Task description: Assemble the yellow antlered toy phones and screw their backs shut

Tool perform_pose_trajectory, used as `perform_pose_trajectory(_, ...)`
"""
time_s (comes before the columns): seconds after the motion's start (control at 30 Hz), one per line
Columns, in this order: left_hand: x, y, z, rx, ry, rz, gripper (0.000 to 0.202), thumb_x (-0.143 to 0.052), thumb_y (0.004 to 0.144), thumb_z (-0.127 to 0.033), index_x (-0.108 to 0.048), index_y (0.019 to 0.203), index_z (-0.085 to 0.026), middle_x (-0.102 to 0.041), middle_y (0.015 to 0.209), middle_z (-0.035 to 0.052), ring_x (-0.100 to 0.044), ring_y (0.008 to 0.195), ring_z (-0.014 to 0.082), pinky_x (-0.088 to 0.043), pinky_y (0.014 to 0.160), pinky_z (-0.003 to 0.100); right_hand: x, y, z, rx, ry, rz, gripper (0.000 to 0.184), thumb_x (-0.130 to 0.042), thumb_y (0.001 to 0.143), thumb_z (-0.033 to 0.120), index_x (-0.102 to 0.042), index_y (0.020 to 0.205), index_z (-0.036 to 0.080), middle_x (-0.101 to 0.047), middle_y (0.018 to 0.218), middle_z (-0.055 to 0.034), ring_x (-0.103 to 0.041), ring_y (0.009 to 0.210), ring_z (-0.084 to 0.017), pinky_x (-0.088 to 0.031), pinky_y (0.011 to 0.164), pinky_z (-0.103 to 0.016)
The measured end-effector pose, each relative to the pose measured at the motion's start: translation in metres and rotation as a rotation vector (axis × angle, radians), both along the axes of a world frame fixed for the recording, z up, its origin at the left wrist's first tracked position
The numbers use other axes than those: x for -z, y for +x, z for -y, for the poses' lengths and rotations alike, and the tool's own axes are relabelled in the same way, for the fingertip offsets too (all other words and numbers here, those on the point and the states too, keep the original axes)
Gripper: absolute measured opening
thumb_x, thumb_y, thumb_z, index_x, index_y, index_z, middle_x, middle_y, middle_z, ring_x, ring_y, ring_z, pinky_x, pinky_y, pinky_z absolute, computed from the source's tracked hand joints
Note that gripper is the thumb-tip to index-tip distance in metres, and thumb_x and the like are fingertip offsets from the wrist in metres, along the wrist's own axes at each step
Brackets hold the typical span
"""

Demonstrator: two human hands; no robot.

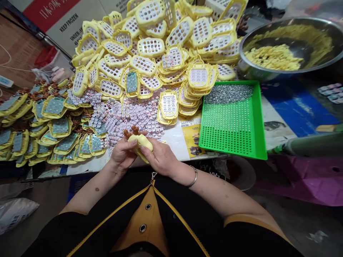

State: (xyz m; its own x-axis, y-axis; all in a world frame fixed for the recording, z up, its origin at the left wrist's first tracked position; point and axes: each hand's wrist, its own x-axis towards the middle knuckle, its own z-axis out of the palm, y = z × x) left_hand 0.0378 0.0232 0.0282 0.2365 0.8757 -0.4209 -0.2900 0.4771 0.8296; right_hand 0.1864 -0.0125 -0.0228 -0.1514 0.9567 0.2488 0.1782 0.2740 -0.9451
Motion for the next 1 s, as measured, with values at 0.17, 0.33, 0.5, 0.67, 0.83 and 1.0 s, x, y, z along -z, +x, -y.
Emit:
perform_pose_trajectory(0.17,-0.001,0.001,0.001,0.019,0.026,0.002,0.048,-0.092,0.055,-0.039,-0.072,0.093,-0.019,-0.076,0.102,0.0081,-0.071,0.095,0.0255,-0.056,0.09,0.039,-0.008,0.007,-0.006,-0.015,0.099,0.063,0.032,-0.045,0.099,0.047,-0.062,0.101,0.02,-0.071,0.082,-0.0058,-0.065,0.07,-0.018,-0.048,0.062,-0.029)
perform_pose_trajectory(0.33,0.001,0.002,0.005,0.008,0.26,-0.094,0.046,-0.086,0.067,-0.05,-0.075,0.1,-0.021,-0.076,0.107,0.0087,-0.071,0.104,0.0263,-0.055,0.094,0.04,-0.008,0.012,-0.01,0.021,0.129,-0.039,0.037,-0.053,0.096,0.044,-0.055,0.127,0.024,-0.071,0.117,-0.0103,-0.069,0.1,-0.023,-0.055,0.083,-0.035)
perform_pose_trajectory(0.5,-0.003,0.008,0.014,-0.026,0.533,-0.296,0.039,-0.079,0.075,-0.049,-0.076,0.103,-0.021,-0.077,0.108,0.0077,-0.073,0.098,0.0253,-0.057,0.092,0.04,0.0,0.007,-0.005,0.099,0.144,-0.093,0.034,-0.052,0.096,0.046,-0.056,0.122,0.025,-0.071,0.106,-0.0093,-0.068,0.091,-0.022,-0.056,0.079,-0.036)
perform_pose_trajectory(0.67,-0.005,0.009,0.014,0.047,0.603,-0.339,0.045,-0.074,0.082,-0.05,-0.071,0.117,-0.022,-0.072,0.125,0.0102,-0.069,0.112,0.0258,-0.053,0.099,0.037,0.008,0.006,-0.006,0.037,-0.052,-0.28,0.04,-0.057,0.092,0.054,-0.054,0.121,0.027,-0.067,0.106,-0.0071,-0.065,0.094,-0.022,-0.055,0.086,-0.037)
perform_pose_trajectory(0.83,0.003,0.003,0.015,0.011,0.68,-0.451,0.049,-0.065,0.088,-0.051,-0.067,0.126,-0.021,-0.072,0.122,0.011,-0.069,0.11,0.0241,-0.051,0.098,0.035,0.016,-0.001,-0.006,0.06,-0.209,-0.476,0.046,-0.059,0.088,0.06,-0.05,0.123,0.032,-0.063,0.118,-0.0055,-0.061,0.108,-0.021,-0.052,0.098,-0.037)
perform_pose_trajectory(1.0,-0.002,0.005,0.022,-0.053,0.835,-0.681,0.032,-0.058,0.093,-0.035,-0.072,0.118,-0.021,-0.076,0.112,0.0086,-0.071,0.097,0.0215,-0.053,0.09,0.033,0.024,-0.016,0.003,0.13,-0.157,-0.5,0.047,-0.055,0.091,0.056,-0.042,0.132,0.039,-0.06,0.128,-0.0048,-0.057,0.122,-0.021,-0.047,0.108,-0.041)
